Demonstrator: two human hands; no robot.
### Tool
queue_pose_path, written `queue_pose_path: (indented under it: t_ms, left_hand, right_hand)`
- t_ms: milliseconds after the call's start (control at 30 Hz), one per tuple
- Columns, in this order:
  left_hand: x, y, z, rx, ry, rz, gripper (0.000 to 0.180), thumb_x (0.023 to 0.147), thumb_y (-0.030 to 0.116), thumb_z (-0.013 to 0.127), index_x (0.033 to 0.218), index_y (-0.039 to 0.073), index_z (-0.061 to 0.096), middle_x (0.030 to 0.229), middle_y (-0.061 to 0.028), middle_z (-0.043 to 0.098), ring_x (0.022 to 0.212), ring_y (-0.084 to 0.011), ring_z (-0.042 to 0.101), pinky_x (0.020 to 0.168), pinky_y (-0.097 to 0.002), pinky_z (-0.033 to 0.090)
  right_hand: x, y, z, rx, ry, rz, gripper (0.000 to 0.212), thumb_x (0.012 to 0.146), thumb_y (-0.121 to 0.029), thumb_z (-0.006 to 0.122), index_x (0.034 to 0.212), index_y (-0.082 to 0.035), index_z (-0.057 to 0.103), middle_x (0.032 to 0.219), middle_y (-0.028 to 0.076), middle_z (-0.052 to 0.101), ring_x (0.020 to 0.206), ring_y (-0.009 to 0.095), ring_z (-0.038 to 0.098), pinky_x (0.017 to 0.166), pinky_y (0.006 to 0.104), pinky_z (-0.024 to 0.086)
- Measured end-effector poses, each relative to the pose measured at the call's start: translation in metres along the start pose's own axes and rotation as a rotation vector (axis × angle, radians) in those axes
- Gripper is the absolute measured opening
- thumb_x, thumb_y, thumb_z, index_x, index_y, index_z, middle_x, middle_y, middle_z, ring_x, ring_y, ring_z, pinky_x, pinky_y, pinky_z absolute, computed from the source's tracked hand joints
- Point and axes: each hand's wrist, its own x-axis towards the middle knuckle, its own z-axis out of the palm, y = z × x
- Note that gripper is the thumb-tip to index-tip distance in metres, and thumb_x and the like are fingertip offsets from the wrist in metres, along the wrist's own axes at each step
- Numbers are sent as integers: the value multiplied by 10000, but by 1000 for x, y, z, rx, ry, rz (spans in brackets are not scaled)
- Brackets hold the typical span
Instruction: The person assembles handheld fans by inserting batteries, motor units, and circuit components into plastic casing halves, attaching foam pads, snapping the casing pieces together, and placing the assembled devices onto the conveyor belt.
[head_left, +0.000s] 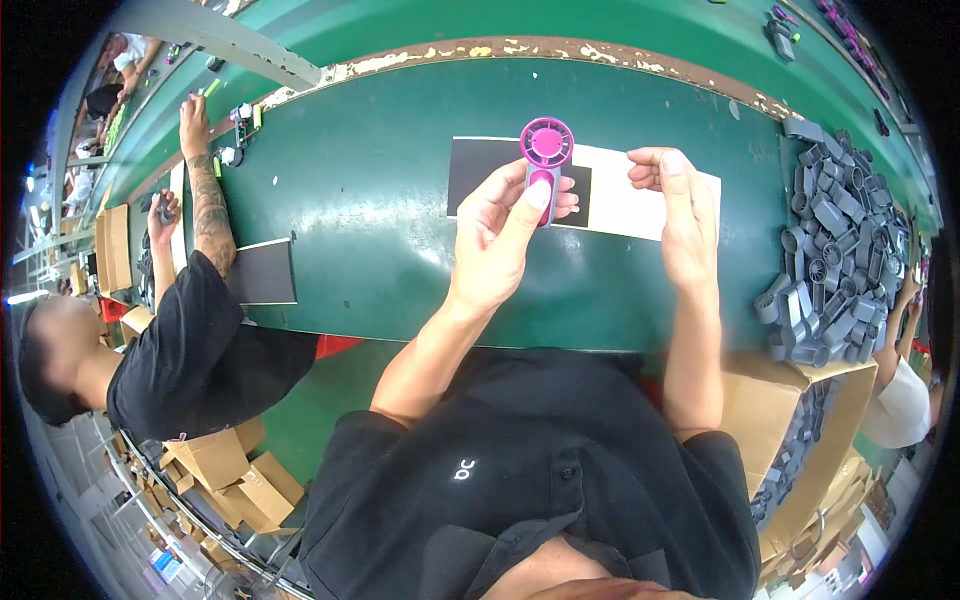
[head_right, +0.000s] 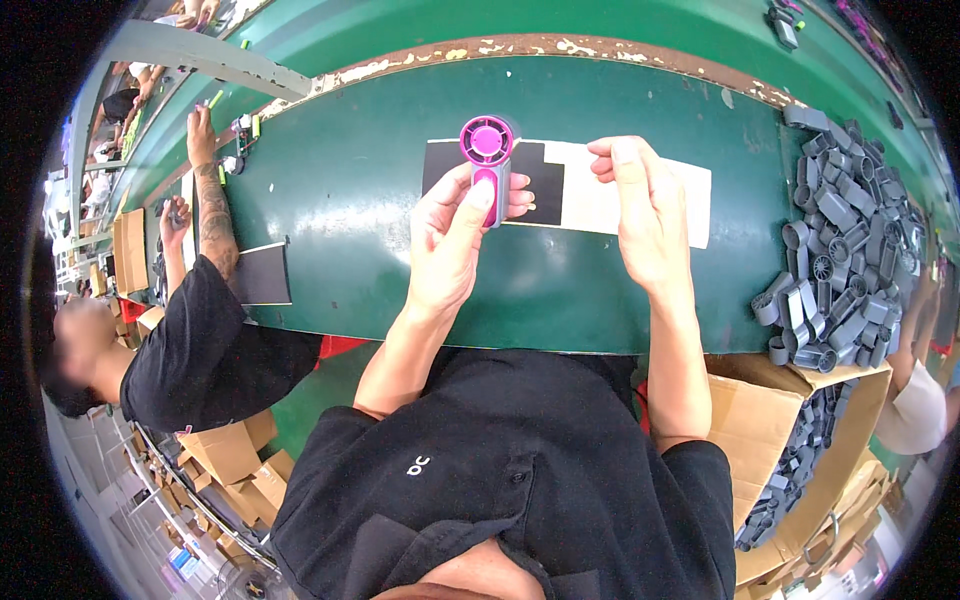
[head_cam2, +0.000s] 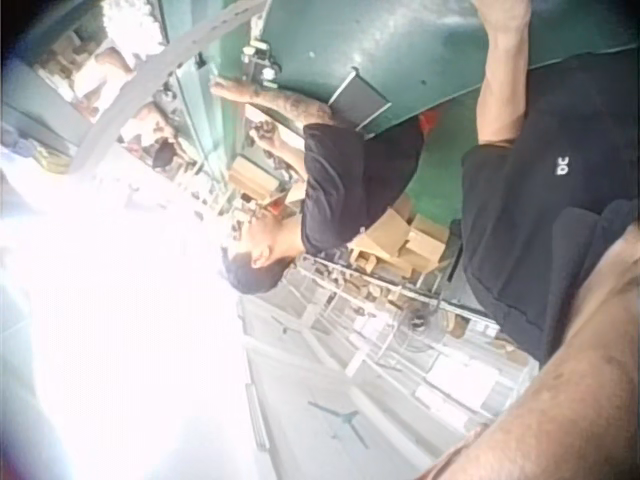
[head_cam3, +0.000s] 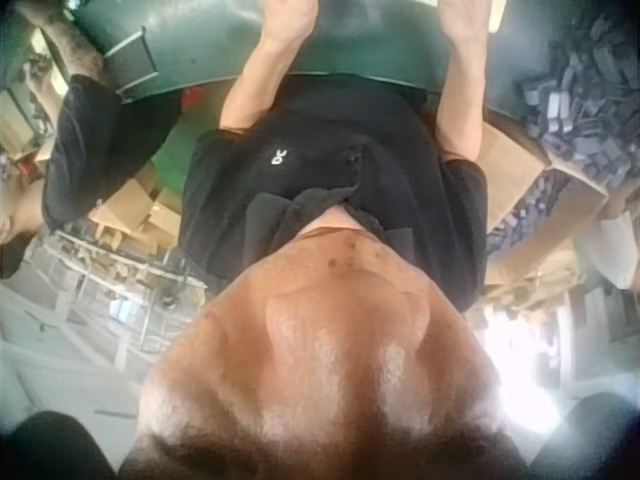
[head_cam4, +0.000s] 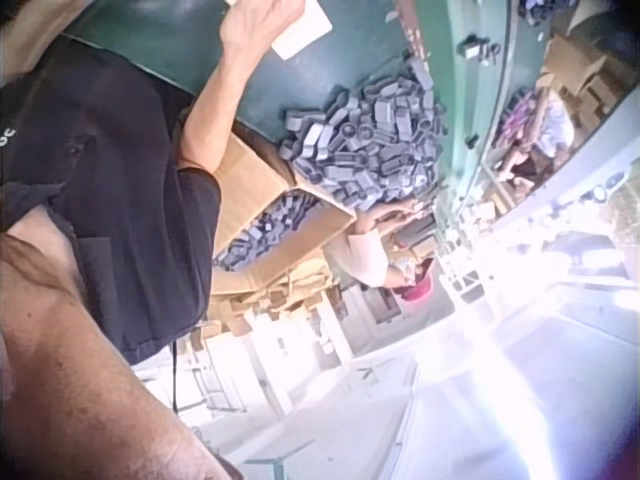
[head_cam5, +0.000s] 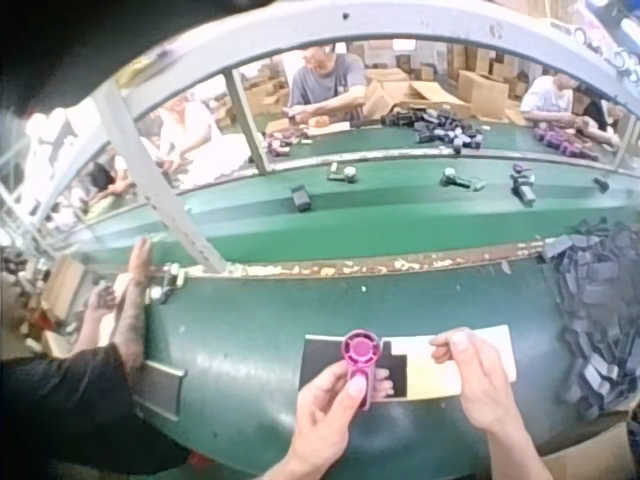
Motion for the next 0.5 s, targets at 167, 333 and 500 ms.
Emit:
queue_pose_path:
  t_ms: [167, 333, 500]
  left_hand:
    - [7, 1, 4, 17, 17, -13, 423, 1039, 148, 655, 1375, -82, 542, 1203, -178, 701, 1046, -215, 708, 958, -362, 574]
    - [18, -1, -2, 52, 43, -3, 350, 1061, 179, 612, 1335, -37, 577, 1206, -202, 706, 1030, -253, 730, 941, -396, 591]
    - [58, 0, -4, 37, 38, -49, 340, 1054, 182, 623, 1325, -18, 575, 1227, -185, 698, 1033, -246, 725, 922, -386, 600]
  right_hand:
    - [6, -2, -2, 2, 7, -12, 429, 1121, -322, 430, 1102, 23, 685, 937, 88, 676, 922, 170, 622, 889, 323, 493]
    - [22, 15, -1, 40, -33, 18, 364, 1097, -291, 497, 1081, 21, 683, 925, 76, 677, 916, 153, 627, 864, 312, 503]
    - [63, 72, 3, 9, 117, -66, 319, 1075, -276, 550, 1024, 6, 690, 852, 94, 682, 778, 170, 645, 726, 324, 522]
